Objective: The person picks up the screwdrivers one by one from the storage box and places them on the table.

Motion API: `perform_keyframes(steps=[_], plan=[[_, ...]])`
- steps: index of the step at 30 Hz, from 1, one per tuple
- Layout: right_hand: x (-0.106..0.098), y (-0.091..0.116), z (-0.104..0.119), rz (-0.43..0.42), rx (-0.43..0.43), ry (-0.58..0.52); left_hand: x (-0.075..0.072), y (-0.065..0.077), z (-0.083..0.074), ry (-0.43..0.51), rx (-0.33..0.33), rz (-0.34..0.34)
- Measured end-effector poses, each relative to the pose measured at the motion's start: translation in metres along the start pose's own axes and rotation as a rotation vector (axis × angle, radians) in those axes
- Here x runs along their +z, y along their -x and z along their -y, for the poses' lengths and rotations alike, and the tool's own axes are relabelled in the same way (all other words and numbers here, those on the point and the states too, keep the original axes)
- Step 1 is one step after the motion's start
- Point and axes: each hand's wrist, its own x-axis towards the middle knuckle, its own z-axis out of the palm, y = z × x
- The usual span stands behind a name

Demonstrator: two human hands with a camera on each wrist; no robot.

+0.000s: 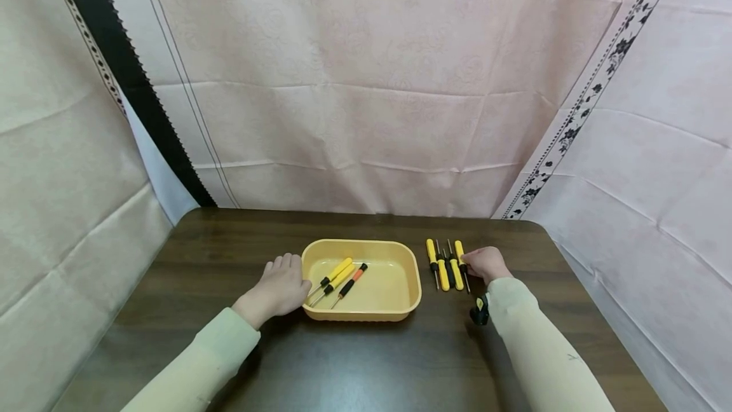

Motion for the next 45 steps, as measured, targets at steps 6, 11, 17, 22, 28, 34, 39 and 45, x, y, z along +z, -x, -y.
perform_keyframes(steps=[6,11,17,22,28,34,39,45], plan=[[0.0002,-0.0009,0.0021,-0.008,-0.016,-0.002,-0.0003,0.0007,-0.0006,0.001,-0.003,0.011],[0.0004,0.0014,0.004,-0.015,-0.023,0.018,0.0005,0.0002,-0.0008,-0.002,-0.011,0.015],[0.0009,0.0017,0.0051,-0.049,0.004,0.027,-0.0019,0.0001,-0.0026,-0.001,-0.011,0.006],[0.0022,0.0025,0.006,-0.067,0.019,0.026,-0.0016,0.0004,-0.0021,0.002,-0.011,0.011],[0.0032,0.0046,0.0051,-0.075,0.016,0.019,-0.0011,0.0009,-0.002,0.002,-0.013,0.004],[0.003,0.006,0.0038,-0.071,0.015,0.033,-0.0003,-0.0005,-0.0018,-0.001,-0.016,0.009],[0.003,0.0068,0.0051,-0.077,0.017,0.037,0.0002,-0.0006,-0.0017,-0.001,-0.016,0.011],[0.003,0.0079,0.0063,-0.078,0.016,0.038,0.0012,-0.0002,-0.0008,0.014,-0.015,0.005]])
